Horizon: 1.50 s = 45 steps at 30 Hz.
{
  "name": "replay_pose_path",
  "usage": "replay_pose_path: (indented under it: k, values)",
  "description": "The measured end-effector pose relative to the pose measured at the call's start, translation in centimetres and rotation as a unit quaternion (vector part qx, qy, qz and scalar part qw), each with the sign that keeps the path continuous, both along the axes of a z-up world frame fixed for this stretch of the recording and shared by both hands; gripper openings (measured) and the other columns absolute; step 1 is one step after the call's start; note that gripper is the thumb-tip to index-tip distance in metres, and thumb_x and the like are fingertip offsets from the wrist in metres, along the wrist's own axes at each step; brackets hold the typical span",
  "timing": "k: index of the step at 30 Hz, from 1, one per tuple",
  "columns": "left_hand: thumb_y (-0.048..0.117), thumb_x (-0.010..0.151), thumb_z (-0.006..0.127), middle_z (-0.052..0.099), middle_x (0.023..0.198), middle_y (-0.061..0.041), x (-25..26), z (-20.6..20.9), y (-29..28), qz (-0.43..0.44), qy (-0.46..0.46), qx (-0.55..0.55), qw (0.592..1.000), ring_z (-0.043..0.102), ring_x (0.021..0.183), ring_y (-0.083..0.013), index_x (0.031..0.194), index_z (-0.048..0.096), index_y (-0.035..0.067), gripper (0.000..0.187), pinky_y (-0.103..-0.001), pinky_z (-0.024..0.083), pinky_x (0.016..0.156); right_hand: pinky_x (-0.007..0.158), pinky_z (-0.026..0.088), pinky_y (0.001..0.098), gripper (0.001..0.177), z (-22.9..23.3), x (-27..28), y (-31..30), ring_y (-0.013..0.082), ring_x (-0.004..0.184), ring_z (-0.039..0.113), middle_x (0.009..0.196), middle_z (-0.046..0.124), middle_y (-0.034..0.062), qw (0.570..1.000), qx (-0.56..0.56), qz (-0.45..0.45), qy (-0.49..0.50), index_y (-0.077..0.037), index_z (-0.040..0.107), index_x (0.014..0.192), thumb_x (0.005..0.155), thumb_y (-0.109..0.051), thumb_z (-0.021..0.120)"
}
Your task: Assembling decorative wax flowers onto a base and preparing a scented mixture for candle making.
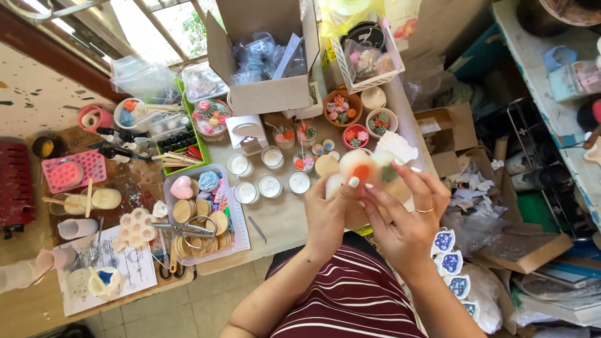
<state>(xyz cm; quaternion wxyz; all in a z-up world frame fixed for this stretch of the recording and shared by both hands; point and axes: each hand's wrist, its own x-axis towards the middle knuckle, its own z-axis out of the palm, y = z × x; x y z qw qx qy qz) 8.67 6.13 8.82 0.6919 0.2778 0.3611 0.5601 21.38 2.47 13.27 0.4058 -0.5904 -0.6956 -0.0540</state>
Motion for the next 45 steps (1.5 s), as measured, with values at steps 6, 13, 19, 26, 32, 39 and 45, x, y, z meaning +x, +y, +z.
replay_pose_path:
  k: [6,13,19,26,32,39,45]
  values:
    - [0.020,0.095,0.075,0.072,0.089,-0.002,1.0,-0.5,-0.6,-0.001,0.133,0.020,0.991,0.063,0.079,-0.0055,0.107,0.070,-0.002,0.026,-0.021,0.053,0.070,0.117,0.034,0.0475,0.029,0.6,1.6,-0.1,0.0346,0.140,0.044,0.149,0.056,0.0091,0.996,-0.085,0.029,0.011,-0.007,0.075,0.099,0.074,-0.011,0.087]
    - [0.026,0.093,0.075,0.071,0.085,-0.004,3.5,-3.3,-0.2,-0.072,0.143,-0.060,0.985,0.064,0.074,-0.0085,0.103,0.071,-0.003,0.030,-0.026,0.053,0.064,0.114,0.040,0.0457,0.025,0.4,6.1,-1.7,0.0343,0.137,0.050,0.141,0.061,0.0148,0.992,-0.086,0.030,0.092,-0.008,0.071,0.096,0.074,-0.003,0.081]
    - [0.015,0.081,0.083,0.072,0.097,-0.007,4.4,-5.1,0.3,-0.123,-0.020,-0.177,0.976,0.072,0.085,-0.0172,0.113,0.063,0.002,0.040,-0.034,0.061,0.072,0.094,0.056,0.0354,0.024,-1.3,19.0,-5.6,0.0270,0.100,0.071,0.117,0.072,0.0182,0.971,-0.021,-0.234,0.034,0.002,0.069,0.116,0.094,0.007,0.076]
    - [0.010,0.080,0.085,0.073,0.104,-0.007,6.1,-3.9,-0.3,-0.089,-0.046,-0.112,0.989,0.072,0.091,-0.0159,0.121,0.063,0.002,0.047,-0.032,0.059,0.083,0.098,0.054,0.0328,0.049,-6.5,12.7,-4.2,0.0179,0.111,0.067,0.128,0.070,0.0100,0.807,-0.231,-0.043,0.542,-0.004,0.067,0.135,0.091,-0.026,0.070]
    - [0.009,0.090,0.081,0.072,0.108,-0.007,5.4,-3.5,-0.4,-0.054,-0.077,-0.045,0.995,0.070,0.095,-0.0139,0.123,0.061,-0.002,0.040,-0.030,0.057,0.085,0.096,0.055,0.0346,0.047,-6.4,5.6,-1.0,0.0197,0.109,0.069,0.121,0.071,0.0112,0.661,-0.166,0.067,0.729,0.002,0.062,0.129,0.086,-0.005,0.080]
    - [0.007,0.092,0.078,0.071,0.113,-0.008,3.2,-3.6,0.3,-0.066,-0.121,-0.038,0.990,0.070,0.099,-0.0153,0.127,0.060,-0.002,0.040,-0.032,0.058,0.088,0.094,0.055,0.0347,0.044,-7.7,6.5,-0.9,0.0186,0.106,0.069,0.118,0.072,0.0083,0.609,-0.213,0.070,0.761,0.002,0.064,0.127,0.089,-0.012,0.080]
    - [0.016,0.090,0.082,0.070,0.115,-0.010,1.9,-4.9,0.9,-0.130,-0.162,-0.073,0.976,0.070,0.101,-0.0173,0.129,0.059,-0.002,0.049,-0.034,0.059,0.090,0.099,0.053,0.0359,0.058,-7.2,7.1,-0.1,0.0199,0.112,0.067,0.123,0.071,0.0065,0.560,-0.263,0.110,0.778,-0.001,0.061,0.134,0.084,-0.021,0.083]
